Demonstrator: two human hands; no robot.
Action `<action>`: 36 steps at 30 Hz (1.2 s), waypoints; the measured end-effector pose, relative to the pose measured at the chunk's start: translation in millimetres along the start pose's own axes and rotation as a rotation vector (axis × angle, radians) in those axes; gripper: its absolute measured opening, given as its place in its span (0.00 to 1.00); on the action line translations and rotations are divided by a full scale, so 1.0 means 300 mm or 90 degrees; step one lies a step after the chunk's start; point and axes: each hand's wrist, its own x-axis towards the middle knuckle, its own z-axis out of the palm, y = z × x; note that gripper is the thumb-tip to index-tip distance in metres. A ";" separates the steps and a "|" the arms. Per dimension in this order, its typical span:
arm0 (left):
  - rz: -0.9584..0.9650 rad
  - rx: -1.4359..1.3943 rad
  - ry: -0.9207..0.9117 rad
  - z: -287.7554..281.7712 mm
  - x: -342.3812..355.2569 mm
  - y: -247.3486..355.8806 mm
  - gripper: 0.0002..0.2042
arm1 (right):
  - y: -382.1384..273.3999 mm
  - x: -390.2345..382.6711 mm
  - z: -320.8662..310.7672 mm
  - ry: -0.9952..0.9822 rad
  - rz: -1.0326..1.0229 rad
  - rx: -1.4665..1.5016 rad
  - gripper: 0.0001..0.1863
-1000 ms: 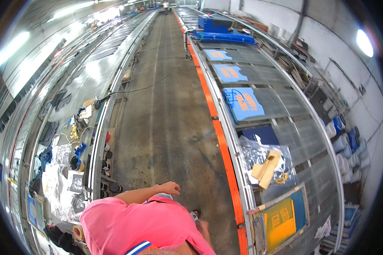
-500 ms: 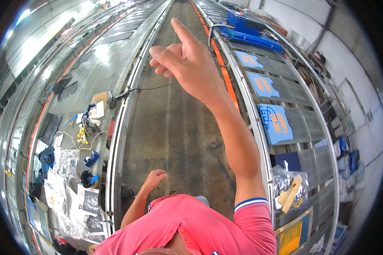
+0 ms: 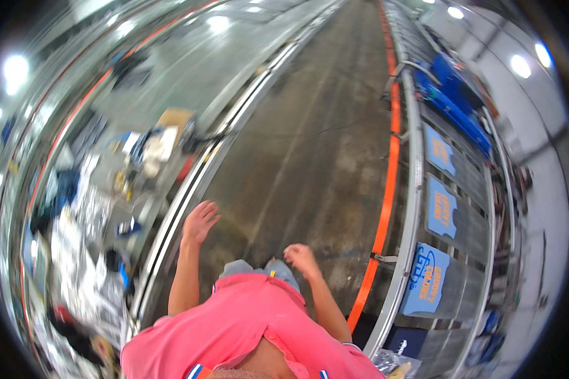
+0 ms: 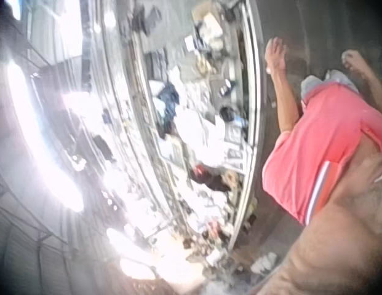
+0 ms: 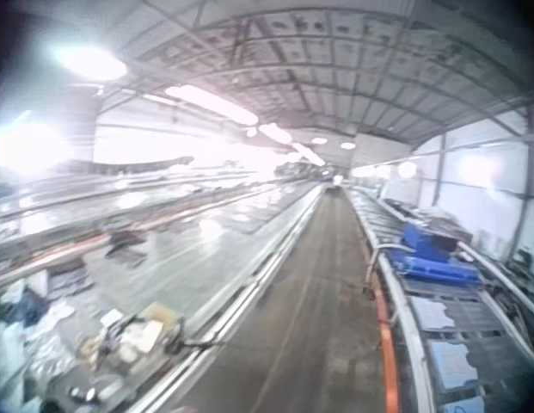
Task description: The person performs screen printing on light blue t-shirts, applying yellow ink with a squeegee to create the text 'GROOVY COLORS'. They pour ink onto the screen, pull the squeegee across the mesh, and use a heat gun to dry the printed design. The person also cleans the screen with a brush and water between uses.
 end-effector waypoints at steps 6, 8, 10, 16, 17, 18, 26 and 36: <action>0.129 -0.239 0.238 0.095 0.582 0.079 0.24 | -0.181 0.316 -0.125 0.043 -0.100 -0.109 0.19; 0.142 -0.230 0.276 0.079 0.806 0.090 0.26 | -0.248 0.428 -0.167 0.099 -0.137 -0.091 0.19; 0.084 -0.273 0.325 0.016 0.998 0.137 0.24 | -0.299 0.516 -0.186 0.161 -0.144 -0.073 0.18; 0.030 -0.283 0.400 -0.050 1.197 0.154 0.15 | -0.328 0.671 -0.229 0.221 -0.008 -0.051 0.15; -0.012 -0.264 0.418 -0.038 1.208 0.173 0.16 | -0.309 0.673 -0.217 0.221 0.005 -0.066 0.15; -0.052 -0.245 0.436 -0.033 1.203 0.193 0.16 | -0.290 0.674 -0.207 0.220 0.017 -0.080 0.15; 0.111 0.044 0.377 -0.100 1.264 0.278 0.15 | -0.071 0.855 -0.314 0.111 -0.066 -0.208 0.20; 0.322 -0.183 0.015 0.637 1.395 0.332 0.07 | 0.390 0.760 -0.778 0.462 0.274 0.263 0.17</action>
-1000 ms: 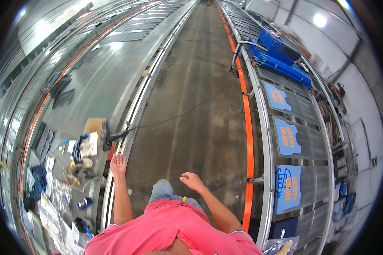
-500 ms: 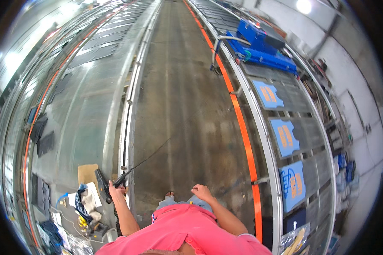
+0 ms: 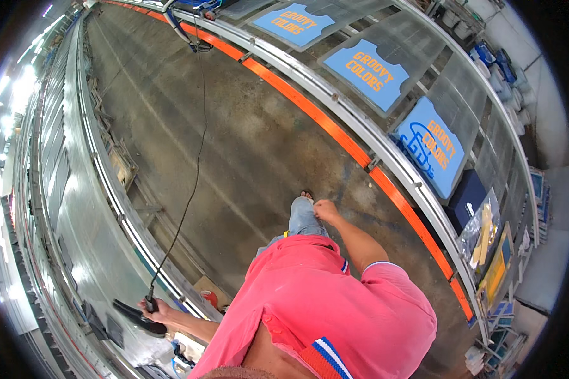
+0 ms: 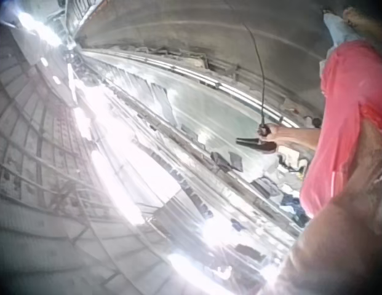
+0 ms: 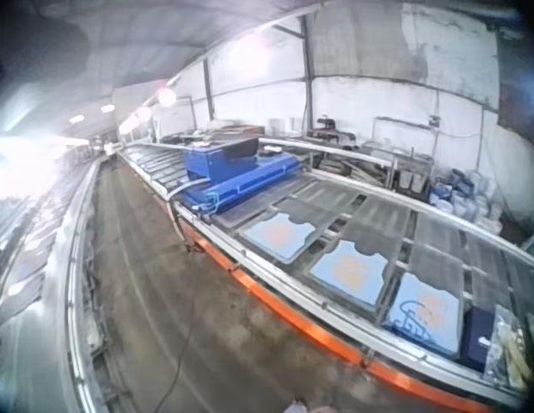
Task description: The person performs screen printing on light blue t-shirts, applying yellow ink with a squeegee to create the text 'GROOVY COLORS'. They pour ink onto the screen, pull the squeegee across the mesh, and use a heat gun to dry the printed design. The person also cleans the screen with a brush and water between uses.
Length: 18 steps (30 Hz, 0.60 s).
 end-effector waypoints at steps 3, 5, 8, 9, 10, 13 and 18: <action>0.015 0.111 -0.128 0.443 -0.085 -0.251 0.07 | 0.040 0.147 -0.169 0.053 -0.025 -0.167 0.14; -0.003 0.112 -0.246 0.709 -0.157 -0.466 0.13 | -0.068 0.214 -0.282 0.058 -0.033 -0.206 0.13; -0.135 0.132 -0.396 1.017 -0.263 -0.822 0.22 | -0.208 0.260 -0.393 0.098 0.010 0.031 0.11; -0.174 0.170 -0.459 1.090 -0.261 -0.947 0.22 | -0.257 0.273 -0.422 0.116 0.002 0.087 0.11; -0.204 0.254 -0.481 1.159 -0.270 -1.101 0.22 | -0.291 0.280 -0.445 0.138 -0.001 0.144 0.10; -0.191 0.487 -0.568 1.417 -0.451 -1.515 0.19 | -0.317 0.322 -0.472 0.173 0.006 0.232 0.10; 0.200 0.926 -0.944 1.627 -0.375 -2.305 0.22 | -0.233 0.390 -0.427 0.161 0.158 0.319 0.07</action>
